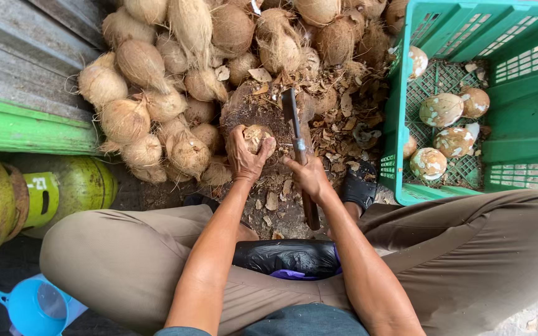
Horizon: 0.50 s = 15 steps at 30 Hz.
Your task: The person sits on the ground and uses a curved blade to peel the husk off a coconut. They rotate the coconut and strike the blade against a wooden block to remove the outer layer, then place the peeled coconut into a green crate.
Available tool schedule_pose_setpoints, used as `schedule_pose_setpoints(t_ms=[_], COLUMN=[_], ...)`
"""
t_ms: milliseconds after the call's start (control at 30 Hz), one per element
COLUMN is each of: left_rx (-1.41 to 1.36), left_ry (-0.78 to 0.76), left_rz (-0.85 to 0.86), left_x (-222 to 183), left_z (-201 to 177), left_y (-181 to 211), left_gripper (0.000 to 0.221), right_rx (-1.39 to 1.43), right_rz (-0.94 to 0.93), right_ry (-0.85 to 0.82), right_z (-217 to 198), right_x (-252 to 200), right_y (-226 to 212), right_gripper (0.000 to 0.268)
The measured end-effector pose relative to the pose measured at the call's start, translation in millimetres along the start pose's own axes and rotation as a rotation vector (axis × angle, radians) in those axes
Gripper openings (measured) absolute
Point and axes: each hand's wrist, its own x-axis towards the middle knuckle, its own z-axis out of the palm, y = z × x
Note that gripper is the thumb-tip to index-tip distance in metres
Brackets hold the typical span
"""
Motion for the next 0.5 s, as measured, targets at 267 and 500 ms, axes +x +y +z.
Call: schedule_pose_setpoints(t_ms=[267, 500], left_rx=[-0.068, -0.058], left_ry=[-0.038, 0.135], left_rz=[-0.070, -0.031], left_x=[24.1, 10.8], left_z=[9.0, 21.5], left_y=[-11.8, 0.9], left_gripper=[0.075, 0.056], right_rx=[-0.177, -0.126], right_rz=[-0.042, -0.040], right_ry=[0.003, 0.013], right_z=[11.3, 18.9], right_x=[-5.8, -13.5], right_y=[19.4, 30.2], right_gripper=[0.028, 0.035])
